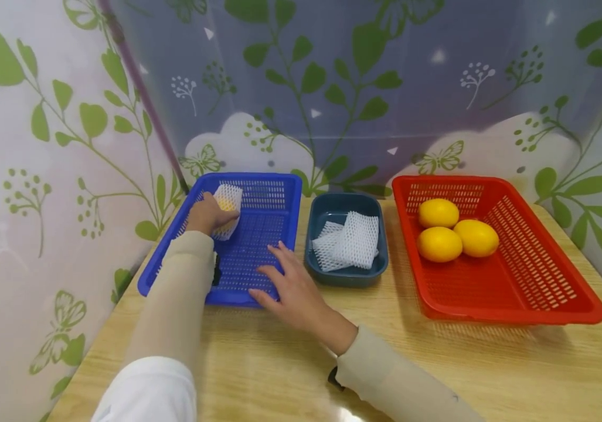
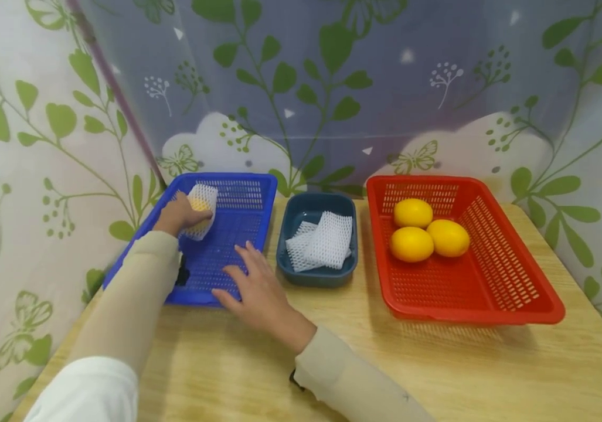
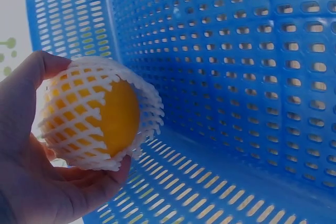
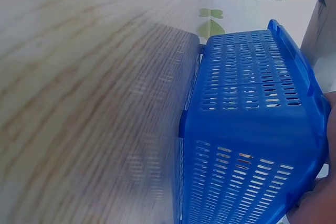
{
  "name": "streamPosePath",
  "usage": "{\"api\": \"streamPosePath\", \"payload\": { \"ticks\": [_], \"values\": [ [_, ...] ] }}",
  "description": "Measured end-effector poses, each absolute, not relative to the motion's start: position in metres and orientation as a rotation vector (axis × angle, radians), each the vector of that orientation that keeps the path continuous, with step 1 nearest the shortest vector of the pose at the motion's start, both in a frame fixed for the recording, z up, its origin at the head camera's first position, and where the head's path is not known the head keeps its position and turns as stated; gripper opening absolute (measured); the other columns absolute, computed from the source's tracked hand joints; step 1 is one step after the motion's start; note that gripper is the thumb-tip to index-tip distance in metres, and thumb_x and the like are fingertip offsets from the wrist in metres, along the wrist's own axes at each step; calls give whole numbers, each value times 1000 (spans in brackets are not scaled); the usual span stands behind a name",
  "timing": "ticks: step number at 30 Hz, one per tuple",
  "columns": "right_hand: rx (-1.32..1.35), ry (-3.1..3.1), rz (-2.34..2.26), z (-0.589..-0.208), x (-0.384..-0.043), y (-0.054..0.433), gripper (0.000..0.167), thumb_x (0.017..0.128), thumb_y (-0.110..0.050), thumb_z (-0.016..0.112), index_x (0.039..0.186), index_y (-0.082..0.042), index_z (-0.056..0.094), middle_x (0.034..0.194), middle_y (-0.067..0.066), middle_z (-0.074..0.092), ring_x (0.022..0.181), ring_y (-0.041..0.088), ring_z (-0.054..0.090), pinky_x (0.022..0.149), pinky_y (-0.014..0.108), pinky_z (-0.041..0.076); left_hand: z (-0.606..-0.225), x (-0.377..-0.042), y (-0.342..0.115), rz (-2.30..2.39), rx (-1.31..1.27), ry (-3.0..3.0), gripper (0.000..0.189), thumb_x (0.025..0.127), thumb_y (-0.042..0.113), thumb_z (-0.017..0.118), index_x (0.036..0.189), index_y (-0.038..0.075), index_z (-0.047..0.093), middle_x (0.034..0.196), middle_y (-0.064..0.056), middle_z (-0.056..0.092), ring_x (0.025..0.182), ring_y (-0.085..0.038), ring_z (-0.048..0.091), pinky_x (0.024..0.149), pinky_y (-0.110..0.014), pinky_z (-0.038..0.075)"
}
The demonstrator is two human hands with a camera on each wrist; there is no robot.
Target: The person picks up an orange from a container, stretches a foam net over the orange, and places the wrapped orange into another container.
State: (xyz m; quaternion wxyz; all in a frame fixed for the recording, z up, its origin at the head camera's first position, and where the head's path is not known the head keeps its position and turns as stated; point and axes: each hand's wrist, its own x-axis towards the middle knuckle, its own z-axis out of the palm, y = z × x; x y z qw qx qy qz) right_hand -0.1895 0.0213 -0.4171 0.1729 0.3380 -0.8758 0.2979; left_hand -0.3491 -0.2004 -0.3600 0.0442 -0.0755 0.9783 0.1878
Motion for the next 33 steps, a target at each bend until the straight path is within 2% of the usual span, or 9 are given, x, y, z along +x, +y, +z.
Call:
{"api": "streamPosePath", "payload": {
  "ticks": [7, 15, 22, 28, 30, 33],
  "values": [
    [946, -2587, 772, -414, -185, 20, 43, 97, -45, 53, 118, -11, 67, 146, 15, 44, 144, 32, 25, 117, 50, 19, -367, -350, -198, 488, -201, 3021, 98, 88, 46, 62, 145, -18, 13, 131, -42, 43, 122, -51, 45, 105, -54, 38],
    [934, -2636, 747, -413, -183, 20, 43, 98, -47, 50, 117, -12, 68, 145, 12, 47, 145, 29, 24, 118, 46, 15, -374, -354, -196, 445, -231, 2991, 98, 89, 47, 59, 147, -15, 10, 136, -41, 40, 124, -49, 44, 105, -54, 38],
    [952, -2605, 728, -412, -184, 21, 41, 98, -45, 51, 114, -11, 68, 142, 14, 49, 143, 32, 27, 118, 48, 17, -369, -349, -187, 435, -297, 2977, 94, 89, 46, 59, 148, -12, 14, 136, -38, 41, 125, -48, 44, 101, -56, 40],
    [1027, -2617, 701, -403, -184, 25, 42, 99, -45, 50, 118, -10, 66, 141, 19, 47, 142, 37, 28, 117, 50, 19, -363, -345, -189, 363, -288, 2994, 94, 89, 48, 60, 148, -10, 17, 132, -37, 46, 121, -48, 48, 97, -57, 44],
    [1043, -2638, 679, -397, -184, 28, 43, 99, -46, 51, 121, -11, 64, 142, 20, 46, 142, 37, 28, 117, 50, 20, -359, -344, -189, 351, -264, 2996, 93, 90, 47, 60, 149, -10, 16, 134, -38, 44, 123, -49, 46, 97, -58, 43],
    [1062, -2681, 632, -389, -182, 35, 45, 98, -47, 51, 125, -13, 61, 145, 19, 44, 142, 36, 27, 116, 50, 21, -351, -344, -186, 346, -221, 2983, 90, 93, 47, 54, 150, -10, 12, 142, -40, 34, 129, -51, 37, 103, -60, 37]
  ]
}}
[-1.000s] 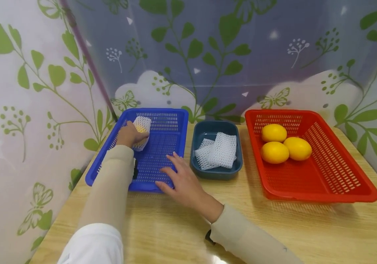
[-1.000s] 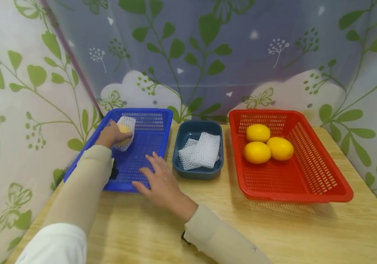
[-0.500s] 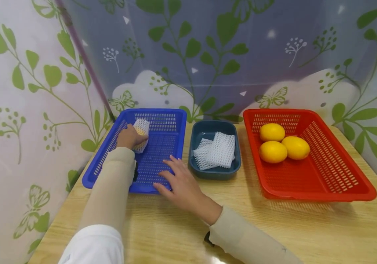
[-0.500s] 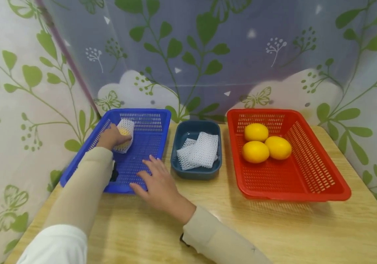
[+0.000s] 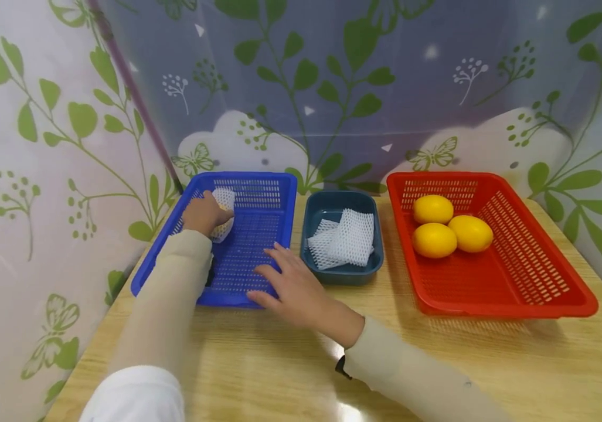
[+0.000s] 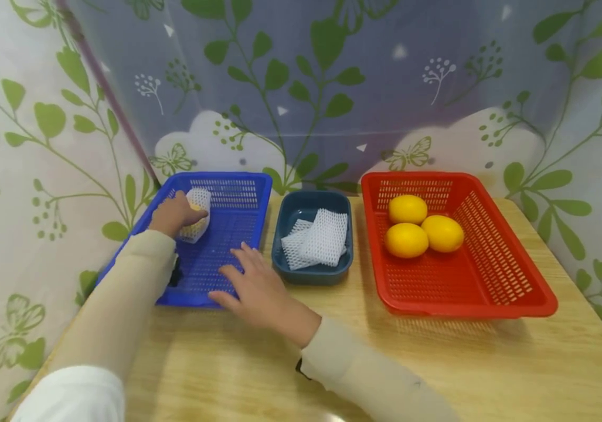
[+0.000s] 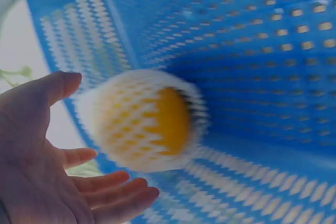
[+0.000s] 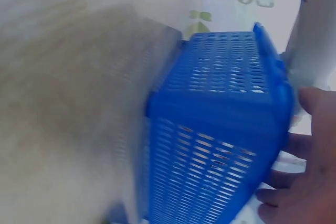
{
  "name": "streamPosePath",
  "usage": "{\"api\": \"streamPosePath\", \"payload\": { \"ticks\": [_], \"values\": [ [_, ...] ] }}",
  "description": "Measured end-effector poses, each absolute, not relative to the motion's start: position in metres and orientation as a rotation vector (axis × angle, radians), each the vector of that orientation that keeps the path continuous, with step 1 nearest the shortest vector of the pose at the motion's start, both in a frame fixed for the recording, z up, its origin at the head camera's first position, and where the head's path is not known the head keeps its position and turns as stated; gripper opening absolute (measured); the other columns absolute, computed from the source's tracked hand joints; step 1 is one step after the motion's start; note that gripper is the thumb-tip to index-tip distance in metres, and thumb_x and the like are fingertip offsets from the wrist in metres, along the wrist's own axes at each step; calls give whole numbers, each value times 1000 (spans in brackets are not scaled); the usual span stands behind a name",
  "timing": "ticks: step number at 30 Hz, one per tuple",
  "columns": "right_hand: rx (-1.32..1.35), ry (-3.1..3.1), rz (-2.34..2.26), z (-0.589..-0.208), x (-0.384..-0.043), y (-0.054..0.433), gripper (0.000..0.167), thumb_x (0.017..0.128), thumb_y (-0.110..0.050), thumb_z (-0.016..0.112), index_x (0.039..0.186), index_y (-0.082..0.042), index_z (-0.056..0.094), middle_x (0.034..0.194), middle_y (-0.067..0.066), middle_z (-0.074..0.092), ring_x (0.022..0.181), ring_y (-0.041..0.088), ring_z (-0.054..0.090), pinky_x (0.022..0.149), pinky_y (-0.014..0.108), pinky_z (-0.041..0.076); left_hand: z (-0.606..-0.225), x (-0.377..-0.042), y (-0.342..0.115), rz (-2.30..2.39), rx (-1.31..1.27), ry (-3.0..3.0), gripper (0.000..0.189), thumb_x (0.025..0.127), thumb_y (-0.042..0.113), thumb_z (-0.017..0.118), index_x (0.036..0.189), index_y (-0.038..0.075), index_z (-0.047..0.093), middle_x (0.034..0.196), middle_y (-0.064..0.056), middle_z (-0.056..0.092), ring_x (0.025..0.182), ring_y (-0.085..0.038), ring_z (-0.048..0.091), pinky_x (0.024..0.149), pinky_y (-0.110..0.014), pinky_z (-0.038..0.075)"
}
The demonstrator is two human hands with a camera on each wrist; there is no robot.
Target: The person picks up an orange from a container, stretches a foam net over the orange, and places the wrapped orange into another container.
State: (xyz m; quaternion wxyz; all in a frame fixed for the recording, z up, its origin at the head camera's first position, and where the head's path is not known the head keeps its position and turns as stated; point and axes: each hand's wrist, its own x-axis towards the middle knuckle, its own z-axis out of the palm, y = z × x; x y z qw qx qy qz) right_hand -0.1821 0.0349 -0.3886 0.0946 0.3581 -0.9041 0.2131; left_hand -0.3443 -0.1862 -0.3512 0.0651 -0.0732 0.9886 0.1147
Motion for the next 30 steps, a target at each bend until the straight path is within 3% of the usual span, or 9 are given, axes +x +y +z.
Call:
{"api": "streamPosePath", "payload": {
  "ticks": [6, 14, 19, 24, 30],
  "values": [
    [1152, -2717, 492, -363, -178, 56, 50, 97, -47, 55, 133, -12, 55, 144, 19, 44, 141, 37, 29, 115, 49, 25, -319, -341, -168, 361, -82, 2964, 81, 99, 46, 41, 153, -4, 6, 150, -38, 15, 135, -55, 22, 109, -63, 25],
    [1187, -2711, 298, -330, -175, 98, 51, 96, -42, 58, 137, -12, 53, 142, 18, 47, 138, 38, 35, 115, 48, 26, -274, -315, -137, 364, 149, 2931, 73, 101, 49, 40, 155, 9, 12, 155, -30, 13, 134, -54, 26, 107, -65, 26],
    [1158, -2676, 263, -323, -177, 130, 51, 95, -41, 61, 134, -10, 55, 137, 16, 52, 131, 34, 44, 111, 48, 33, -260, -298, -115, 380, 306, 2896, 73, 100, 50, 42, 156, 16, 11, 155, -28, 14, 134, -51, 31, 106, -63, 30],
    [1015, -2729, 324, -317, -189, 169, 54, 96, -43, 57, 137, -9, 51, 136, 17, 51, 126, 34, 46, 106, 51, 38, -250, -272, -86, 320, 486, 2895, 72, 100, 51, 43, 155, 17, 14, 155, -29, 17, 136, -47, 31, 107, -60, 32],
    [718, -2887, 403, -309, -207, 216, 61, 99, -46, 48, 145, -7, 41, 143, 21, 43, 130, 41, 38, 106, 59, 34, -248, -242, -50, 249, 678, 2865, 75, 97, 58, 43, 156, 21, 14, 155, -27, 21, 139, -43, 29, 105, -58, 35]
  ]
}}
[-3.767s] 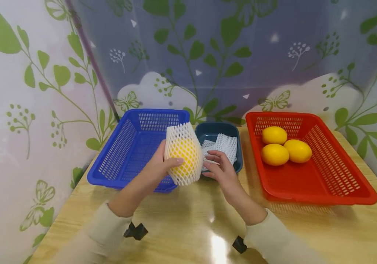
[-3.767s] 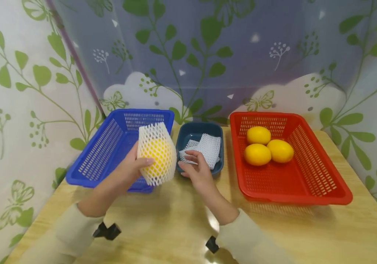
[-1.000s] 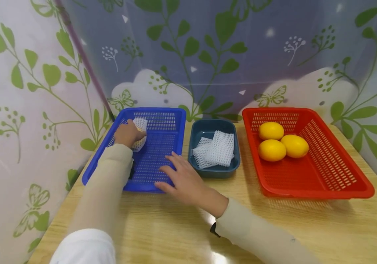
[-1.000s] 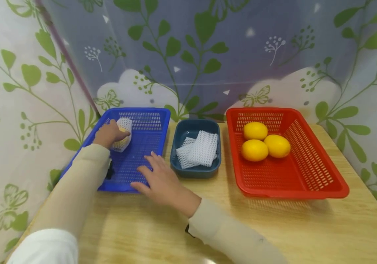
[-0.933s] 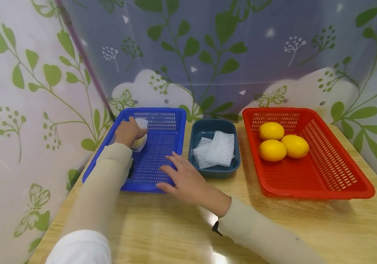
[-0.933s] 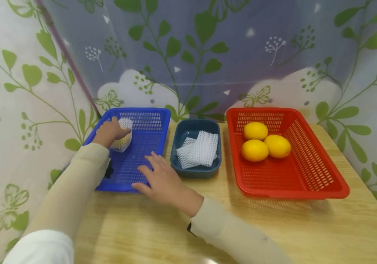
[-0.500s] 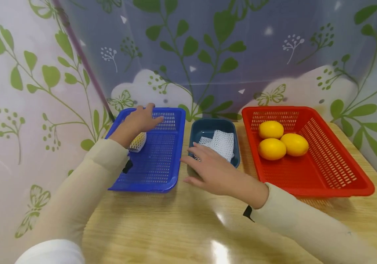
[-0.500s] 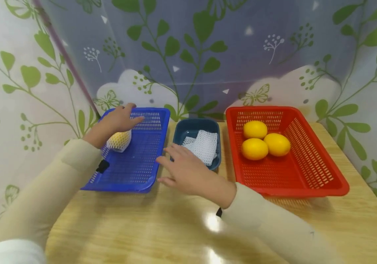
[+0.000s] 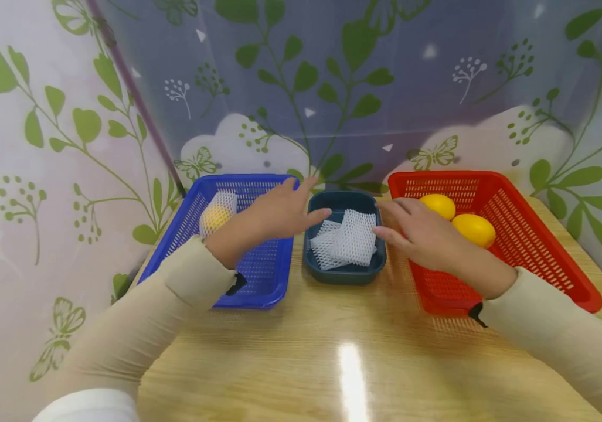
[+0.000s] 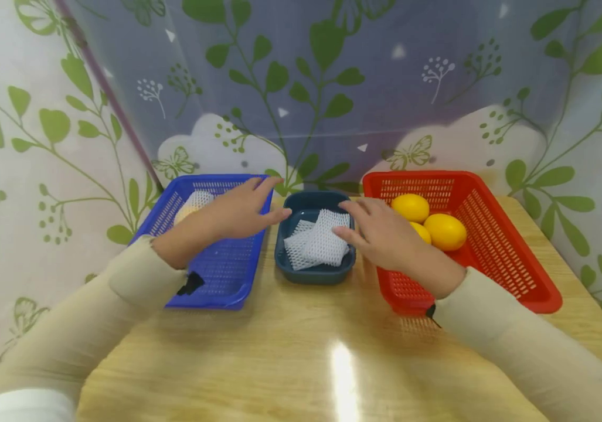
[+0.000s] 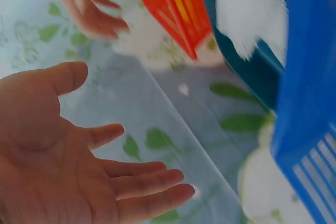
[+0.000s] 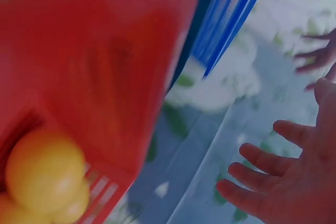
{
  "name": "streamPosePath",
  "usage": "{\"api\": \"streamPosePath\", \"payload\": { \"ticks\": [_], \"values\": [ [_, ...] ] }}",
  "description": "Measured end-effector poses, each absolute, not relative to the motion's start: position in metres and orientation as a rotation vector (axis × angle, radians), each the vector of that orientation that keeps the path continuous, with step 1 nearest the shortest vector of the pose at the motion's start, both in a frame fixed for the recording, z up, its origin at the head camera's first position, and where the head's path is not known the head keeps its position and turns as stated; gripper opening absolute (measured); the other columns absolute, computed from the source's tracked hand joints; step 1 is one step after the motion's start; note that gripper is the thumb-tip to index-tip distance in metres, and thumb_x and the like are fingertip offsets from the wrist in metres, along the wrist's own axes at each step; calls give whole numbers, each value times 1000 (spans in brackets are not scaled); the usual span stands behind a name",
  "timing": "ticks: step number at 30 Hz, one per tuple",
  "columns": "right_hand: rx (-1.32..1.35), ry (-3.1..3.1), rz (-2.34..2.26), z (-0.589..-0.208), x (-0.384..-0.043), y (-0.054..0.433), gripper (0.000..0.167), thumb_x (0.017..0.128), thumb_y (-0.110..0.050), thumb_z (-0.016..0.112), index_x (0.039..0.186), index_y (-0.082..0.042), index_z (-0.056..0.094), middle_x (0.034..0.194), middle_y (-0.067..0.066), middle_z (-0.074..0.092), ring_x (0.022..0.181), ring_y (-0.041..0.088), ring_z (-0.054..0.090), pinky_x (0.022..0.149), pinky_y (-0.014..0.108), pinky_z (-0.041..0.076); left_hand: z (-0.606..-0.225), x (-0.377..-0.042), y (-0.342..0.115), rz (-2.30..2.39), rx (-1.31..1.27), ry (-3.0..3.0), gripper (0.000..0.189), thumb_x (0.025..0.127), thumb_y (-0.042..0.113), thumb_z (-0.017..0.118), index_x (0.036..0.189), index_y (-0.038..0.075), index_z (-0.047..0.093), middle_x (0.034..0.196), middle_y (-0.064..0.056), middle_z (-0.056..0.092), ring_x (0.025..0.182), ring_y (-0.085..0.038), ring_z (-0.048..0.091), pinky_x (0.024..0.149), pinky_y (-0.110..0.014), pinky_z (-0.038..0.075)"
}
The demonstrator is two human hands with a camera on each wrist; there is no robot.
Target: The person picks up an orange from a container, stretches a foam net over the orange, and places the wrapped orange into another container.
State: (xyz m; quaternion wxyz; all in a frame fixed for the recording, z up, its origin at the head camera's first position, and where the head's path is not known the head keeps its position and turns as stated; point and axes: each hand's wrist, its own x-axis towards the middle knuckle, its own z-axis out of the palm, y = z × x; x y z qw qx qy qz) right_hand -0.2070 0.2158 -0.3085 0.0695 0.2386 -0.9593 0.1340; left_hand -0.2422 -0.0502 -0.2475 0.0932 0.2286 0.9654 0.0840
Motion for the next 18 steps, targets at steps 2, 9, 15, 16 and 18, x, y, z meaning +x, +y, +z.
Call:
{"api": "streamPosePath", "payload": {
  "ticks": [2, 9, 15, 16, 18],
  "values": [
    [620, -2949, 448, -305, -216, 229, 66, 99, -49, 48, 146, -5, 37, 145, 24, 39, 132, 43, 35, 107, 61, 31, -250, -235, -40, 242, 732, 2843, 76, 96, 59, 44, 156, 24, 13, 155, -25, 22, 140, -42, 29, 106, -58, 36],
    [379, -3133, 657, -301, -251, 271, 81, 96, -58, 45, 149, 1, 26, 150, 30, 25, 137, 49, 20, 108, 68, 18, -267, -216, -9, 201, 835, 2744, 77, 95, 62, 45, 156, 30, 10, 159, -20, 17, 144, -38, 22, 109, -57, 32],
    [407, -3192, 713, -309, -269, 294, 78, 100, -54, 41, 146, 7, 25, 147, 34, 26, 133, 53, 22, 106, 69, 19, -283, -207, 16, 183, 905, 2692, 81, 92, 65, 47, 156, 32, 10, 159, -17, 17, 144, -36, 23, 111, -55, 29],
    [417, -3186, 729, -311, -271, 296, 78, 100, -52, 41, 145, 9, 25, 146, 34, 27, 132, 53, 23, 106, 69, 19, -285, -206, 21, 178, 921, 2688, 82, 91, 66, 48, 156, 32, 9, 159, -17, 18, 144, -35, 24, 111, -54, 30],
    [416, -3179, 755, -315, -276, 299, 79, 100, -52, 43, 145, 10, 23, 146, 35, 26, 132, 54, 25, 106, 69, 20, -290, -204, 30, 173, 936, 2678, 87, 88, 69, 49, 156, 33, 8, 159, -16, 18, 144, -34, 25, 111, -52, 32]
  ]
}}
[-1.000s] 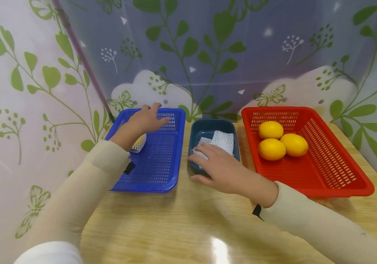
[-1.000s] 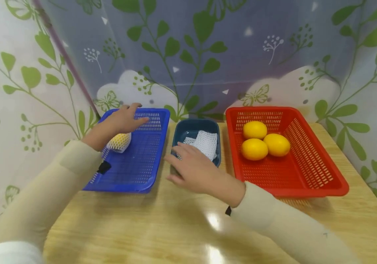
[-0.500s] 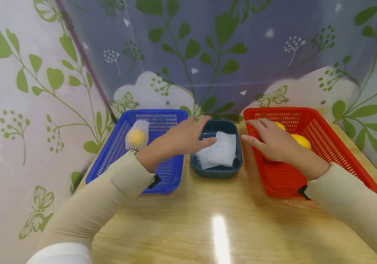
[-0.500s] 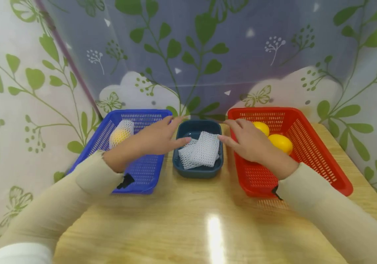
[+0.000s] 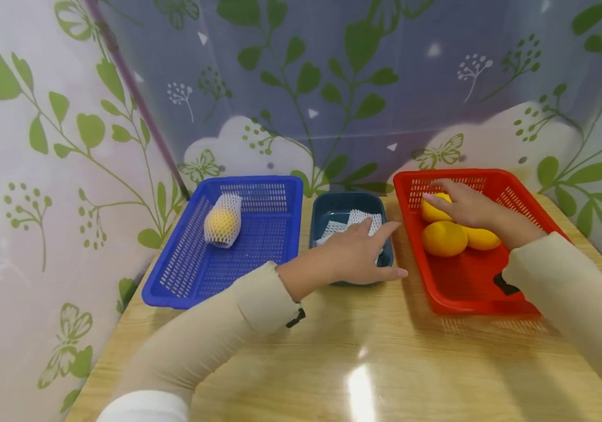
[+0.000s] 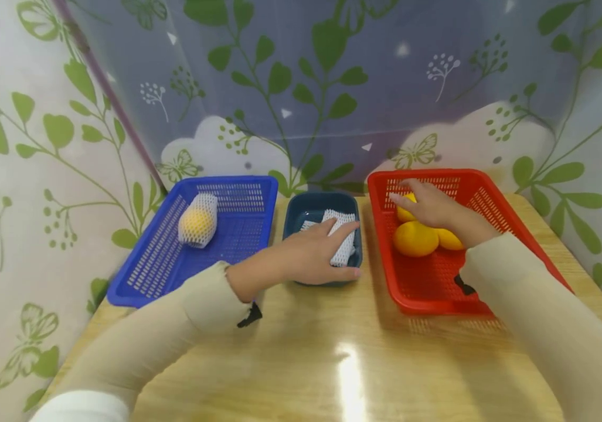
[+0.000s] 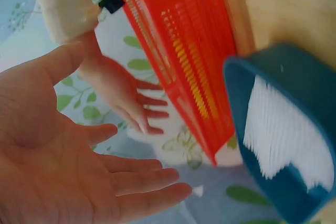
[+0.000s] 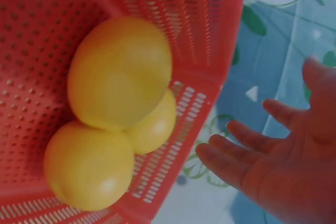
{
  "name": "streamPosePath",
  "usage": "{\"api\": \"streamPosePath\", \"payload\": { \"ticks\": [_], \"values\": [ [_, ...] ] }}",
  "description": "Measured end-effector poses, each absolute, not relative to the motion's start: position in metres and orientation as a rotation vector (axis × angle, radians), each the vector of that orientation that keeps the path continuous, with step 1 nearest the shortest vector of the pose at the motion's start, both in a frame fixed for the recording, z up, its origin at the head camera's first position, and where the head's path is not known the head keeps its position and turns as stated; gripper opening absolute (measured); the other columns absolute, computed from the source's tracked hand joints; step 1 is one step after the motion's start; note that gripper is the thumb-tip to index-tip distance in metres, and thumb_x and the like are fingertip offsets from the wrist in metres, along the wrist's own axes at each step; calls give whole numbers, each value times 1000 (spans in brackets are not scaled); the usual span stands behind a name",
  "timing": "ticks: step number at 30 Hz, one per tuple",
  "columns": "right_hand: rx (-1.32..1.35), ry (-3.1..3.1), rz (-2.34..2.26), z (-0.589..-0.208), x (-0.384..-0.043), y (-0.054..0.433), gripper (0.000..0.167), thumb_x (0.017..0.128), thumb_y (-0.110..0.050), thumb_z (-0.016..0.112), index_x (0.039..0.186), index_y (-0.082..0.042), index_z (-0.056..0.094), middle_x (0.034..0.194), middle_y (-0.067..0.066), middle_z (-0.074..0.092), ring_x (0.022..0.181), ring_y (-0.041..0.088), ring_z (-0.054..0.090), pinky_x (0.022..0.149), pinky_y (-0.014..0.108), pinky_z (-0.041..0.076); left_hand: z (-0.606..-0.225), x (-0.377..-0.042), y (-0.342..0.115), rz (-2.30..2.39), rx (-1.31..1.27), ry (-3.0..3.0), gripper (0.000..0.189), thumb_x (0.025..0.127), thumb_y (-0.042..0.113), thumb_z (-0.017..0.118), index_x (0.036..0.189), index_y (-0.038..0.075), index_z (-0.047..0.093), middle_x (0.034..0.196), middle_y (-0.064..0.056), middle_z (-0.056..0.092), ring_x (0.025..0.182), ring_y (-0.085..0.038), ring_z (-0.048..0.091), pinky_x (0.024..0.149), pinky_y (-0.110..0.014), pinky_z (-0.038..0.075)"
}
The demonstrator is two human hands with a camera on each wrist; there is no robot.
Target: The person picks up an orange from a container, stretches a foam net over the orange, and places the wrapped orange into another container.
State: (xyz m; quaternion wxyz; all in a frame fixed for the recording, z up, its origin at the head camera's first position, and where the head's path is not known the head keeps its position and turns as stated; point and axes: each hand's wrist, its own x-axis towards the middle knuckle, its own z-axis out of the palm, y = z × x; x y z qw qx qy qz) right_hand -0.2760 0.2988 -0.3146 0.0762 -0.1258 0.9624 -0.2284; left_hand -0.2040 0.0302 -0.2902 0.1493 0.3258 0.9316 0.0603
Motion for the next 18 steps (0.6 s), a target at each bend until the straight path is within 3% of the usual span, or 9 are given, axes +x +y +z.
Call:
{"api": "streamPosePath", "payload": {
  "ticks": [5, 9, 18],
  "values": [
    [-349, 2877, -608, -325, -285, 302, 87, 95, -54, 53, 145, 10, 22, 146, 38, 26, 131, 56, 25, 105, 70, 19, -308, -199, 49, 175, 906, 2663, 91, 84, 73, 50, 155, 37, 7, 160, -12, 18, 144, -31, 25, 109, -49, 35],
    [-390, 2867, -510, -334, -291, 303, 85, 92, -51, 60, 143, 10, 30, 142, 38, 34, 128, 56, 30, 104, 70, 23, -324, -195, 61, 173, 871, 2661, 89, 84, 73, 51, 154, 44, 4, 161, -7, 17, 143, -31, 25, 106, -50, 38],
    [-503, 2837, -280, -354, -295, 303, 78, 79, -42, 77, 133, 6, 48, 128, 33, 50, 118, 51, 43, 97, 69, 35, -355, -192, 88, 160, 831, 2650, 82, 83, 76, 46, 146, 58, -2, 162, 6, 4, 146, -33, 17, 112, -54, 28]
  ]
}}
